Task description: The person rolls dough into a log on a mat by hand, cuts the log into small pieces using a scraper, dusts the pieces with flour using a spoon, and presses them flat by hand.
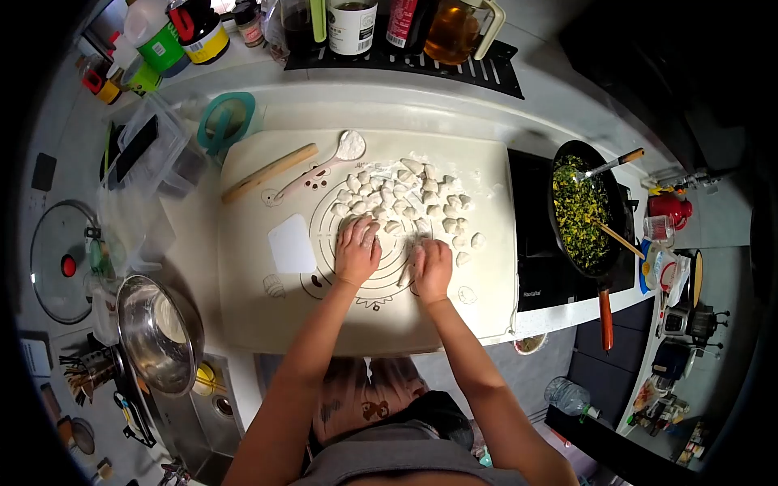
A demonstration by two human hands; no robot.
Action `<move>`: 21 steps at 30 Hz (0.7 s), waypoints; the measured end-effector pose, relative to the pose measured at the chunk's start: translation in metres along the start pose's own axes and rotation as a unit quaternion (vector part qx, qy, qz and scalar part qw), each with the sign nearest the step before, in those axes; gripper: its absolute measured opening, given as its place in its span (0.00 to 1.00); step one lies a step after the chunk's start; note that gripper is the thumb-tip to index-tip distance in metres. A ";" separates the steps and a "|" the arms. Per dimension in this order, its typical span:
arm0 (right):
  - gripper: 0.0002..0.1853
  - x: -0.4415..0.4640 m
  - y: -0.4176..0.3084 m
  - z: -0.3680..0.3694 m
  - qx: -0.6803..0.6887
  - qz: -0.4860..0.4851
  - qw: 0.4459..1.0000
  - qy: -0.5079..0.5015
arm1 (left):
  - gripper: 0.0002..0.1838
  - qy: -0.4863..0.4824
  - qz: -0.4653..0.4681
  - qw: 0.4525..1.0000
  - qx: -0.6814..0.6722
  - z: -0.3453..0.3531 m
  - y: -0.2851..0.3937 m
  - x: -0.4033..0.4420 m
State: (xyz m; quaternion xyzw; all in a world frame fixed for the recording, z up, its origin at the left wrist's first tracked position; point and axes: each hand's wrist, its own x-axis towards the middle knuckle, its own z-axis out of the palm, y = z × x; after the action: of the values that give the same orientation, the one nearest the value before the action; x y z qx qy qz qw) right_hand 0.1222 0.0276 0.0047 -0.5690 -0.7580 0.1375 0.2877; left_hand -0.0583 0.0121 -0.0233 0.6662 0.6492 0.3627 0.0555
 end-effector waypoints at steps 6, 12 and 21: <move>0.12 -0.018 -0.008 -0.003 0.044 0.109 0.984 -0.132 | 0.18 0.004 0.011 1.000 0.001 -0.002 0.000 0.002; 0.10 -0.003 -0.028 -0.033 0.114 0.077 0.989 -0.054 | 0.19 0.010 0.014 1.000 0.000 -0.001 0.000 0.001; 0.08 -0.041 -0.005 -0.016 0.067 0.035 0.997 -0.016 | 0.19 0.002 0.008 1.000 -0.015 -0.005 0.002 0.003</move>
State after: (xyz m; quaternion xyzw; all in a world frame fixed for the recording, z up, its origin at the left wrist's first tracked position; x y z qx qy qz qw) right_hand 0.1349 -0.0143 0.0086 -0.5723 -0.7313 0.2066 0.3080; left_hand -0.0600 0.0127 -0.0177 0.6694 0.6386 0.3745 0.0616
